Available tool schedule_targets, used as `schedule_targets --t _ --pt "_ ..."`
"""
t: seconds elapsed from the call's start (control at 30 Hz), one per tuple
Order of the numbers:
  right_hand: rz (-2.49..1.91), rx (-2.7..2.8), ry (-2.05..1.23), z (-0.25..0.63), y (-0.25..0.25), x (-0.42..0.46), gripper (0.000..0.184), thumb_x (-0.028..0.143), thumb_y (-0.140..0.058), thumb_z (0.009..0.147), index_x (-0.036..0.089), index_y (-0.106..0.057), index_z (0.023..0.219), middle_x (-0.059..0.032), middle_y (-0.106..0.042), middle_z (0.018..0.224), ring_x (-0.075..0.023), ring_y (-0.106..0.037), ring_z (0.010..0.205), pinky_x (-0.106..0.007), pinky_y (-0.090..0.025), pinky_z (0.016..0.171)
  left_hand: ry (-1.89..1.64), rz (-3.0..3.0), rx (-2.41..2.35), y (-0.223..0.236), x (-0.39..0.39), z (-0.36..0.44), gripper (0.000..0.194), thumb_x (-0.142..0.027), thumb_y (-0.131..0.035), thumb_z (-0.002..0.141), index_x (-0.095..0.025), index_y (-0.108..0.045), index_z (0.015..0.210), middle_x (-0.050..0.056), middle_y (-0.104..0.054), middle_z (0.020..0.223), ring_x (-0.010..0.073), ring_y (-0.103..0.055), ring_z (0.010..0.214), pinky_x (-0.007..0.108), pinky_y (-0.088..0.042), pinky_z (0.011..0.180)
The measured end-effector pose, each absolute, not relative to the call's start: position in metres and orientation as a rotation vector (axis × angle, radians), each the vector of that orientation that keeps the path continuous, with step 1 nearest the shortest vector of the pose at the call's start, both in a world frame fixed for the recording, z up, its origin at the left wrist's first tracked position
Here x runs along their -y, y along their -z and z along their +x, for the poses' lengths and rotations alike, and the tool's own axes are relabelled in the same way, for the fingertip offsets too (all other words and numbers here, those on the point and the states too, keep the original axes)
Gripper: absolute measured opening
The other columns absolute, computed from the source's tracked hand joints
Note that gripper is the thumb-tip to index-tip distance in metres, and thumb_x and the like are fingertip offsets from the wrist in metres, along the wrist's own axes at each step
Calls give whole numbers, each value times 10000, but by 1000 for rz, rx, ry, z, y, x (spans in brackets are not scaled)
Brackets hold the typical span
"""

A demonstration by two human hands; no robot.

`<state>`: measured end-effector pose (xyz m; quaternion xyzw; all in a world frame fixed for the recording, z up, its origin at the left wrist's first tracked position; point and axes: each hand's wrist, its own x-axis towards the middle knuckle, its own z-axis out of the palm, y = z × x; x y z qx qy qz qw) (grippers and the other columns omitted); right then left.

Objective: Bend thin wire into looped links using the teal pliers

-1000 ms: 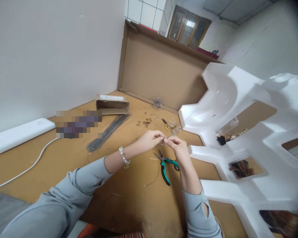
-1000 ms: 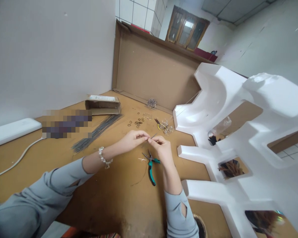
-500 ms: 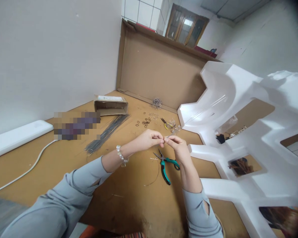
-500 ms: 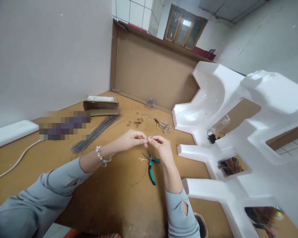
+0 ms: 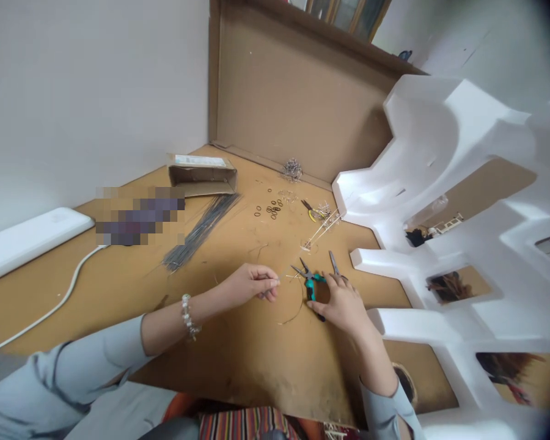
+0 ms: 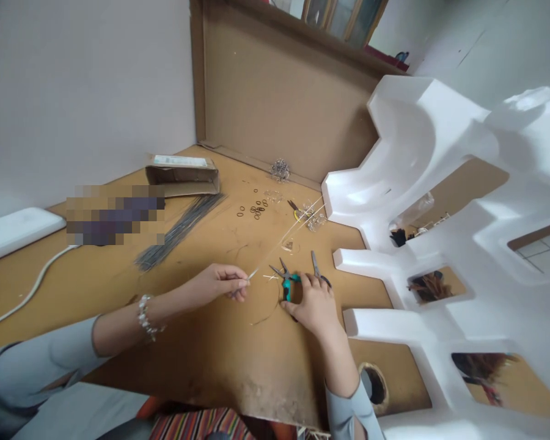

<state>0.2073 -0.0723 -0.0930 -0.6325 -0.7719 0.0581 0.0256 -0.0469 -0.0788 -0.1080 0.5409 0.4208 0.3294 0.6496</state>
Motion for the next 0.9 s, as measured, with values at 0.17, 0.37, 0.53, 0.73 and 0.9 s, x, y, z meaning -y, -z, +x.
schedule_targets --t 0.17,0.37,0.53,0.73,0.9 --pt "-2033 2497 126 192 101 80 694 367 -620 653 140 -445 1285 -170 -528 1205 -336 -452 1094 -442 -316 910 -743 1211 -893 123 76 -47 252 -379 -587 764 -127 -596 758 40 -664 733 120 -626 651 225 -439 606" --pt "-2147 2447 205 184 110 74 439 189 -518 699 159 -541 1137 -142 -584 980 -292 -526 939 -358 -384 738 -743 1200 -866 119 76 -54 232 -358 -583 762 -128 -597 734 38 -664 713 122 -621 633 236 -442 611" --pt "-2126 2125 -354 207 93 70 428 201 -468 721 168 -493 1147 -95 -577 1004 -225 -561 845 -315 -410 724 -778 1188 -881 114 75 -54 209 -321 -574 757 -122 -603 699 38 -653 677 125 -615 618 253 -459 629" --pt "-1774 2191 -961 205 76 70 394 206 -464 717 173 -526 1105 -59 -599 976 -212 -554 887 -318 -414 813 -837 1167 -958 117 70 -58 210 -306 -561 758 -122 -600 666 31 -638 633 123 -605 602 243 -461 615" --pt "-1956 2128 -594 192 90 63 472 185 -481 663 166 -529 1132 -108 -586 1052 -263 -538 962 -373 -401 849 -871 1142 -958 119 66 -61 213 -315 -561 773 -123 -611 694 35 -650 671 118 -604 618 240 -472 627"
